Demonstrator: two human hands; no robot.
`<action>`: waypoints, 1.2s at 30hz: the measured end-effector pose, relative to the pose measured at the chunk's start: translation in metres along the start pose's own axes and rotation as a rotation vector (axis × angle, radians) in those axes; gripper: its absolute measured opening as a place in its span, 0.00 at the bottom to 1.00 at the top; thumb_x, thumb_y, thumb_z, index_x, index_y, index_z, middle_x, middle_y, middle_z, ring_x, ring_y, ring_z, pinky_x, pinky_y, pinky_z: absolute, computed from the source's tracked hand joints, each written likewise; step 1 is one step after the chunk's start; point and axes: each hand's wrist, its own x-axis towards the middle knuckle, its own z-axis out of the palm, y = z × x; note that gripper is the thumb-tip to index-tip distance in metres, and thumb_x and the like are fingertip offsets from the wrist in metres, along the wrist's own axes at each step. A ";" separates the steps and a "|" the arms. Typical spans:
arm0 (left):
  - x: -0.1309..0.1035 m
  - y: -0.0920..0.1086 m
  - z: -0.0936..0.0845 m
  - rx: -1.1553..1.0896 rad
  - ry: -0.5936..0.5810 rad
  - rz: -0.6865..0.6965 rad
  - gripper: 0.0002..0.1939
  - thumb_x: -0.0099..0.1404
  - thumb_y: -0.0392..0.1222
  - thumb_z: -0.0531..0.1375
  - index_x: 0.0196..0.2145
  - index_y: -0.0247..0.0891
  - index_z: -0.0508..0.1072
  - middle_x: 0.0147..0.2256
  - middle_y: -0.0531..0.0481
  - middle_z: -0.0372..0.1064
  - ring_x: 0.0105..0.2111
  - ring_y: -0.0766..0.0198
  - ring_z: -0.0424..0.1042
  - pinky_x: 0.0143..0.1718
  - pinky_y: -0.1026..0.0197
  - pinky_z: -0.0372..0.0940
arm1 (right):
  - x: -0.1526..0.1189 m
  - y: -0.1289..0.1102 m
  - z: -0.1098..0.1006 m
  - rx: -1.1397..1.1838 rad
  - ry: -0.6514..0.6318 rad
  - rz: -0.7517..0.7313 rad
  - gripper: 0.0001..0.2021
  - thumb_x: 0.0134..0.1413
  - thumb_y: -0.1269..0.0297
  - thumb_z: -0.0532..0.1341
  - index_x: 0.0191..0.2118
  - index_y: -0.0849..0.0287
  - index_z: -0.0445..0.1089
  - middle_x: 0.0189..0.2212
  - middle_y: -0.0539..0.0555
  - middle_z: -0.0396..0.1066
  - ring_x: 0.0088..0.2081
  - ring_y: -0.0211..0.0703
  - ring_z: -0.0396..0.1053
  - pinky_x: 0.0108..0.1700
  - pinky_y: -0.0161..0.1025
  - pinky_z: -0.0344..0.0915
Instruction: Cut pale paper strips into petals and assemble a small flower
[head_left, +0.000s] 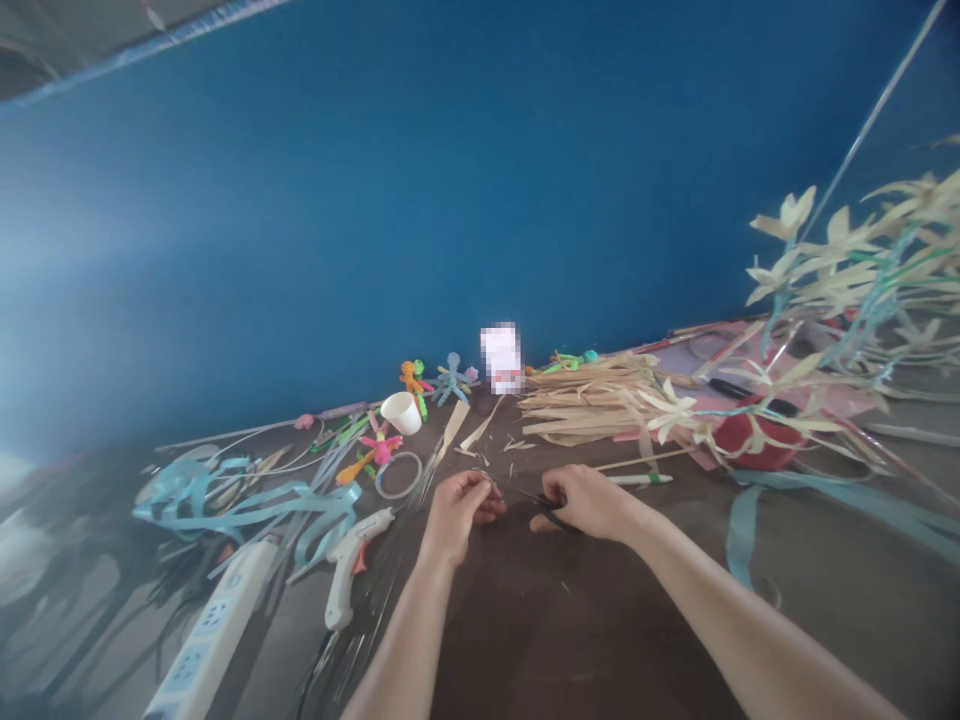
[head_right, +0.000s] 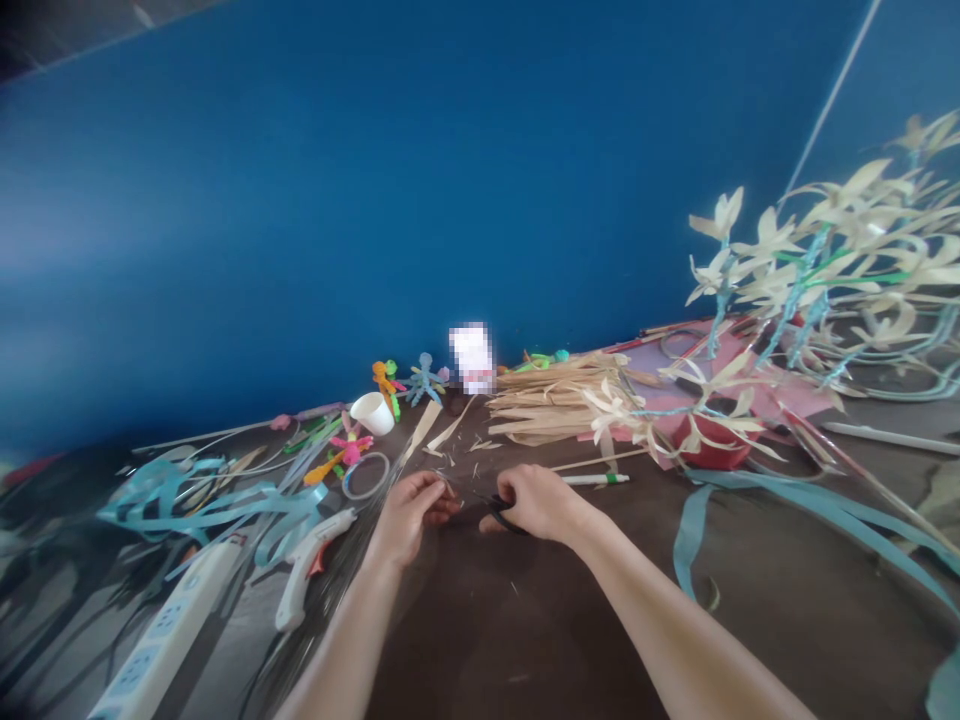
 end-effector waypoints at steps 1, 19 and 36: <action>0.000 0.000 0.000 -0.001 -0.005 0.000 0.10 0.50 0.46 0.57 0.26 0.34 0.67 0.25 0.50 0.68 0.23 0.66 0.69 0.21 0.68 0.59 | 0.000 0.000 0.000 0.000 -0.001 0.002 0.21 0.30 0.43 0.60 0.20 0.59 0.62 0.16 0.46 0.61 0.20 0.33 0.55 0.21 0.30 0.45; 0.002 -0.004 -0.003 0.011 -0.031 0.011 0.12 0.52 0.46 0.57 0.27 0.33 0.69 0.27 0.47 0.69 0.25 0.65 0.70 0.23 0.68 0.60 | 0.000 -0.002 -0.002 0.012 -0.001 0.019 0.22 0.31 0.42 0.59 0.19 0.59 0.61 0.16 0.46 0.61 0.20 0.32 0.54 0.21 0.30 0.44; 0.005 -0.009 -0.006 -0.005 -0.009 0.024 0.12 0.53 0.46 0.57 0.28 0.32 0.69 0.27 0.47 0.69 0.26 0.63 0.71 0.24 0.67 0.61 | -0.001 0.001 0.003 -0.062 0.067 -0.031 0.22 0.31 0.40 0.58 0.20 0.57 0.61 0.16 0.46 0.63 0.19 0.34 0.56 0.21 0.31 0.44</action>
